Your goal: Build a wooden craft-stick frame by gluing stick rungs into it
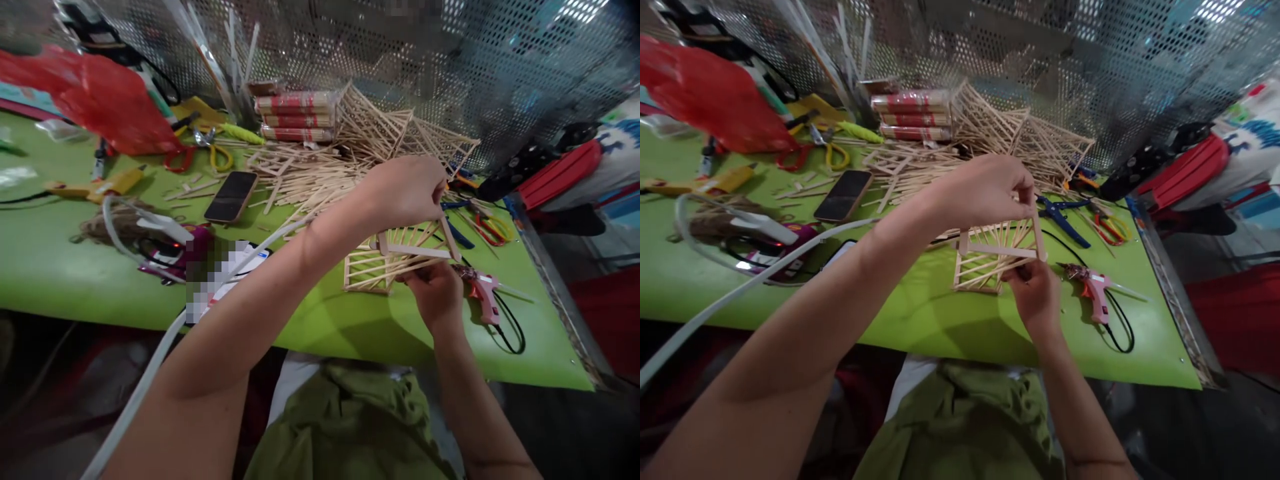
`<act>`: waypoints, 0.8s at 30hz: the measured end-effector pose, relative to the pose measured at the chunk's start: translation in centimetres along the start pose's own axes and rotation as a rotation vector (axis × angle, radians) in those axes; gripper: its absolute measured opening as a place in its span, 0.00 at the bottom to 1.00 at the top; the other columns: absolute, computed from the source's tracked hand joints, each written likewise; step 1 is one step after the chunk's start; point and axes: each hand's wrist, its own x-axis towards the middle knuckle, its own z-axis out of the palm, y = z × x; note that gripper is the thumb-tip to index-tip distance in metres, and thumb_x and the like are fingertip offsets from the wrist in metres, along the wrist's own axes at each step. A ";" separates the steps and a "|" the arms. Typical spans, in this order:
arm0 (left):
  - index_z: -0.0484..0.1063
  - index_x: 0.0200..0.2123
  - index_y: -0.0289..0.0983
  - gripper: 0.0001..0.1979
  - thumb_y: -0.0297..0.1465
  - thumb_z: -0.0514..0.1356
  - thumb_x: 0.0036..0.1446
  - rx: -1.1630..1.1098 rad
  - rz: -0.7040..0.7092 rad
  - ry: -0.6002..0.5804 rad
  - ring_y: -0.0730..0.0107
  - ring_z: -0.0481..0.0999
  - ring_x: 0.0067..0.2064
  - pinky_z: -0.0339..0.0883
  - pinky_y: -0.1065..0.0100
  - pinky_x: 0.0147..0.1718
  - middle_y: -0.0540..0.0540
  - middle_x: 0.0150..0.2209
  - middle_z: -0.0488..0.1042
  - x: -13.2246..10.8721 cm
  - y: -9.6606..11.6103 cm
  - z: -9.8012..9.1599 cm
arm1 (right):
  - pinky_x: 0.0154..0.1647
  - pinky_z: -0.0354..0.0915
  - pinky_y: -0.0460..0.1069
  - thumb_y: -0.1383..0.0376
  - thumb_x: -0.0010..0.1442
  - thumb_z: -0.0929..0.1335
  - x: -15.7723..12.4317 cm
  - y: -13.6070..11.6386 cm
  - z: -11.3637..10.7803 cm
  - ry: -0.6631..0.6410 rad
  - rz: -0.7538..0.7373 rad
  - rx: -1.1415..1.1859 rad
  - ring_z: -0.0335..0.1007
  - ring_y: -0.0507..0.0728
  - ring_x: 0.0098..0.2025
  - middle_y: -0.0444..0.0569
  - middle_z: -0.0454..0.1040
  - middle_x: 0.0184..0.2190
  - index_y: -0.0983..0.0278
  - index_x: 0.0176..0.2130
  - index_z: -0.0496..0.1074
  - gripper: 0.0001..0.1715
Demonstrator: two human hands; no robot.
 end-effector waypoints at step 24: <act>0.82 0.35 0.41 0.15 0.24 0.56 0.50 0.018 0.002 0.090 0.65 0.78 0.39 0.67 0.67 0.42 0.49 0.30 0.79 -0.6 0.1 0.9 | 0.22 0.53 0.47 0.60 0.50 0.74 -0.6 -0.2 0.3 0.140 -0.071 -0.153 0.57 0.50 0.18 0.37 0.65 0.15 0.62 0.27 0.73 0.08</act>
